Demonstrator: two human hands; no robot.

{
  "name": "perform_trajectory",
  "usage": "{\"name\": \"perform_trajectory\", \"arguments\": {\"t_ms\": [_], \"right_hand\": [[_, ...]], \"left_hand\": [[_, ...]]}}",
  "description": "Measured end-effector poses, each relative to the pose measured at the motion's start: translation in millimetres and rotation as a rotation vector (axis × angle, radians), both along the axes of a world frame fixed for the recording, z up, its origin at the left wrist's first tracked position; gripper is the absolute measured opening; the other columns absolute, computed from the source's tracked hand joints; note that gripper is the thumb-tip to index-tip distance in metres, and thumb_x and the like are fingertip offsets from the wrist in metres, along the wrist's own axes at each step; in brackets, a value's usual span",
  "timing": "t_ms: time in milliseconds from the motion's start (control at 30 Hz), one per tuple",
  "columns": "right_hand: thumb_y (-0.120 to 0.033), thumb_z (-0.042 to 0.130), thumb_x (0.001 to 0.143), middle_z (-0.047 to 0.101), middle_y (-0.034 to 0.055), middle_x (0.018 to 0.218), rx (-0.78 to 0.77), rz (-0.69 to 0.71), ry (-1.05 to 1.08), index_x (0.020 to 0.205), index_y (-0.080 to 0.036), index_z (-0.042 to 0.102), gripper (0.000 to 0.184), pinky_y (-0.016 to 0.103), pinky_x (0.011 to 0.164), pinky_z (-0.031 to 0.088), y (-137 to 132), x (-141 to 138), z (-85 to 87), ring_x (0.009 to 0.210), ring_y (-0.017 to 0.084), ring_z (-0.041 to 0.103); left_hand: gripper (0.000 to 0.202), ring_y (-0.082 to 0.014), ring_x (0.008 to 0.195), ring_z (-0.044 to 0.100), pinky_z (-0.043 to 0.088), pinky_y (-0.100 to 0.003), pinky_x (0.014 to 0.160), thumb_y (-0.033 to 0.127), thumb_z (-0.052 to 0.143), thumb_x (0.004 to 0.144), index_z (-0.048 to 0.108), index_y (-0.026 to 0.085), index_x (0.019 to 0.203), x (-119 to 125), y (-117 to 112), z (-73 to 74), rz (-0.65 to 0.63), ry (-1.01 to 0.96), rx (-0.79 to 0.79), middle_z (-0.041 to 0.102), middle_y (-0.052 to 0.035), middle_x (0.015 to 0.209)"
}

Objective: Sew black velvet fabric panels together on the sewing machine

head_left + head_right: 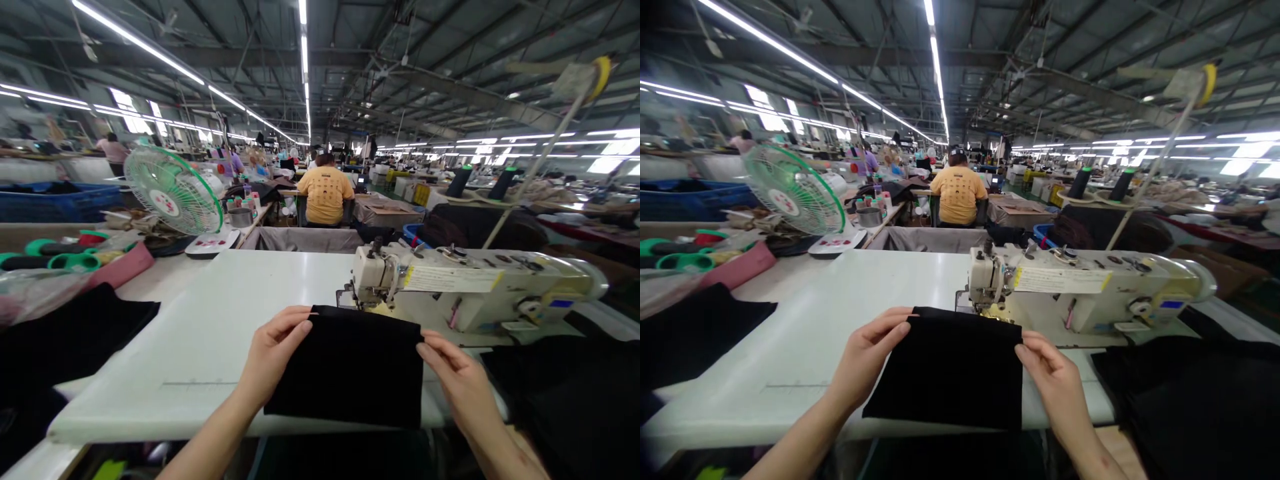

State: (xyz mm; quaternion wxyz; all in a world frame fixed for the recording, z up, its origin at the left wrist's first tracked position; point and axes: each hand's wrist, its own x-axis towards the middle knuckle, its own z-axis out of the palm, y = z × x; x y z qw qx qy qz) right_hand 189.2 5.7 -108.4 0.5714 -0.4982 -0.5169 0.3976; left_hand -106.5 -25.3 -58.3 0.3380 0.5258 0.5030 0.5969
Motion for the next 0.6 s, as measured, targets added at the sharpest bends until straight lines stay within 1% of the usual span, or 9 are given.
{"name": "perform_trajectory", "arguments": {"t_ms": [100,200,300,367,467,600], "right_hand": [[-0.045,0.084,0.066,0.07,0.0106,0.121,-0.01,0.013,0.103,0.076,-0.02,0.078,0.027,0.034,0.095,0.053,-2.6,1.6,2.8,0.109,0.028,0.066],[-0.044,0.088,0.059,0.073,0.0087,0.116,-0.046,-0.034,0.196,0.076,-0.022,0.079,0.029,0.031,0.091,0.055,-6.1,2.0,10.1,0.106,0.027,0.067],[-0.045,0.091,0.052,0.076,0.0073,0.105,-0.103,-0.107,0.251,0.076,-0.023,0.08,0.035,0.029,0.089,0.056,-9.0,1.5,18.7,0.104,0.026,0.068],[-0.046,0.091,0.048,0.077,0.0077,0.102,-0.136,-0.146,0.274,0.077,-0.022,0.08,0.039,0.03,0.088,0.057,-10.4,1.1,23.3,0.104,0.028,0.068],[-0.046,0.091,0.047,0.077,0.0085,0.1,-0.157,-0.177,0.302,0.081,-0.021,0.081,0.044,0.03,0.083,0.059,-11.8,0.7,27.3,0.1,0.029,0.069],[-0.044,0.093,0.045,0.078,0.0064,0.098,-0.182,-0.186,0.349,0.082,-0.021,0.081,0.045,0.02,0.076,0.058,-12.4,0.3,30.6,0.092,0.022,0.071]], "left_hand": [[0.016,-0.0243,0.097,0.067,0.051,-0.034,0.093,0.037,0.071,0.08,0.079,0.023,0.078,9.2,-4.2,7.3,0.097,0.043,0.034,0.074,-0.007,0.1],[0.015,-0.0229,0.095,0.067,0.052,-0.032,0.088,0.037,0.075,0.077,0.078,0.022,0.075,16.9,-6.7,10.0,0.15,-0.049,0.038,0.074,-0.0063,0.097],[0.015,-0.0217,0.096,0.066,0.052,-0.03,0.088,0.036,0.078,0.073,0.077,0.021,0.074,22.1,-5.3,9.5,0.151,-0.163,0.05,0.073,-0.006,0.098],[0.017,-0.0208,0.095,0.066,0.053,-0.029,0.088,0.036,0.08,0.071,0.076,0.02,0.075,24.5,-3.3,9.3,0.144,-0.222,0.055,0.073,-0.0055,0.097],[0.02,-0.0186,0.089,0.067,0.053,-0.027,0.085,0.035,0.084,0.068,0.076,0.019,0.078,26.9,-0.7,9.9,0.142,-0.302,0.04,0.073,-0.0041,0.092],[0.023,-0.0162,0.082,0.066,0.053,-0.024,0.078,0.034,0.085,0.066,0.075,0.018,0.078,28.9,1.7,10.8,0.129,-0.367,0.004,0.073,-0.0031,0.084]]}}
